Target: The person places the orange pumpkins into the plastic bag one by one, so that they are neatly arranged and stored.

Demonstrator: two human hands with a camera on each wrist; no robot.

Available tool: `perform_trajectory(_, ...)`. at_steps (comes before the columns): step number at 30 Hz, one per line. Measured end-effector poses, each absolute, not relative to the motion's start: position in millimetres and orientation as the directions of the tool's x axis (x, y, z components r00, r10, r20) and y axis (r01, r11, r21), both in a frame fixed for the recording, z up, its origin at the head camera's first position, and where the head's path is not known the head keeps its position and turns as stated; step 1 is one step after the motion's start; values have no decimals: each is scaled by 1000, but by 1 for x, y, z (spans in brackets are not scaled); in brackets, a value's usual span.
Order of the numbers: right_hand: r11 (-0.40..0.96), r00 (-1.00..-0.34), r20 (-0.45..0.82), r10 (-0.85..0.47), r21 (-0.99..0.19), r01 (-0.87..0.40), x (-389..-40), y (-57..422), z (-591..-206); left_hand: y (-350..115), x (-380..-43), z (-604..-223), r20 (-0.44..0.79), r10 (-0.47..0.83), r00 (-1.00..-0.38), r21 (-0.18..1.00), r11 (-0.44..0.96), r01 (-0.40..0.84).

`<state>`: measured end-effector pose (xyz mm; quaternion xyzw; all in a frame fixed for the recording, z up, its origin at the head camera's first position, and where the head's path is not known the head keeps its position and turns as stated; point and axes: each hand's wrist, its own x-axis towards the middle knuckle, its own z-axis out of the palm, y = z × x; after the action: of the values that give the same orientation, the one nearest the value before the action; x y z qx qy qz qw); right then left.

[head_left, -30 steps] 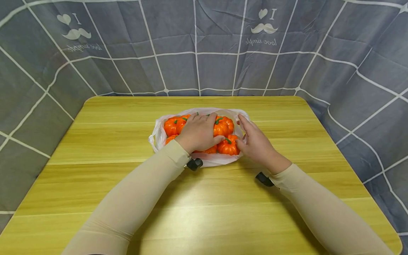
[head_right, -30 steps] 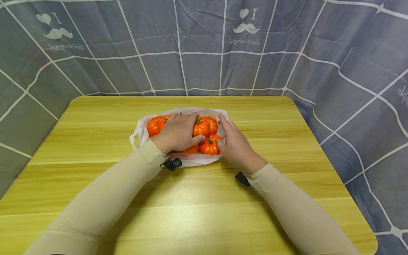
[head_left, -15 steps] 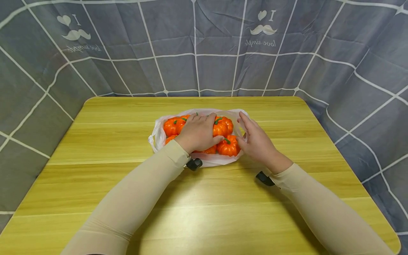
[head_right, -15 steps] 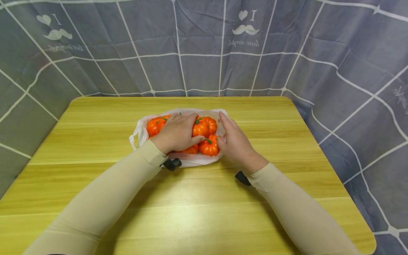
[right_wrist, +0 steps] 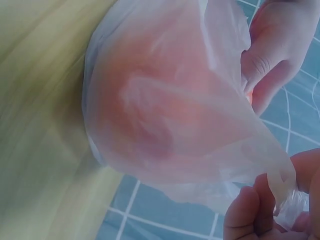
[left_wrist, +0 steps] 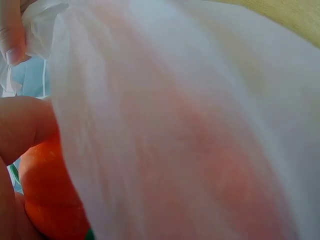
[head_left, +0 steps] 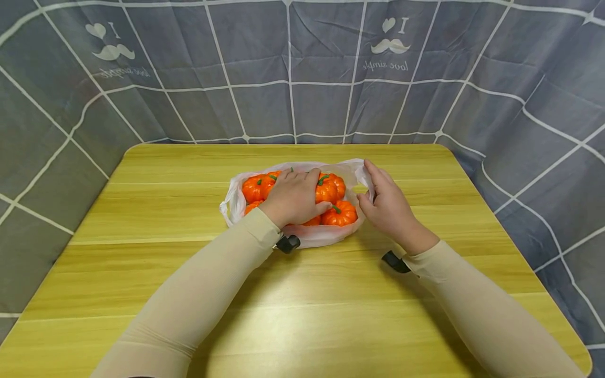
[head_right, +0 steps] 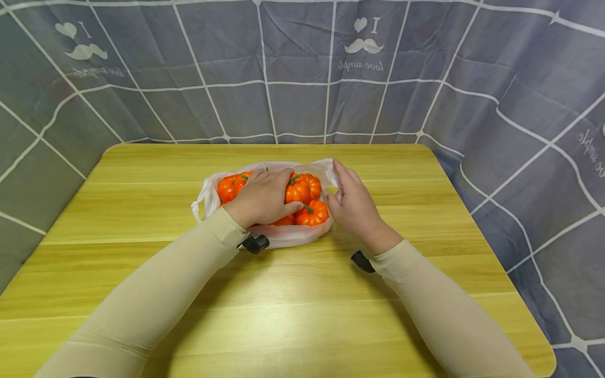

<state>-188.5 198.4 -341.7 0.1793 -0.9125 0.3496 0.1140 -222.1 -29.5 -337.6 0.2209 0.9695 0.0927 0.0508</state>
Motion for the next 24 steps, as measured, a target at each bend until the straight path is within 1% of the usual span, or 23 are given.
perform_trajectory(4, 677, -905, 352, -240, -607, -415, -188, 198, -341, -29, -223, -337, -55, 433, -900, 213, 886, 413)
perform_trajectory(10, 667, -905, 347, -244, -617, -417, -187, 197, -342, -27, -223, -335, -62, 432, -900, 247, 880, 405)
perform_trajectory(19, 635, -905, 363, -221, -651, -416, -185, 197, -340, -24, -221, -331, -73, 455, -888, 218, 876, 431)
perform_trajectory(24, 607, -887, 406, -220, -655, -450, -185, 198, -340, -25, -221, -327, -85, 463, -882, 217, 873, 437)
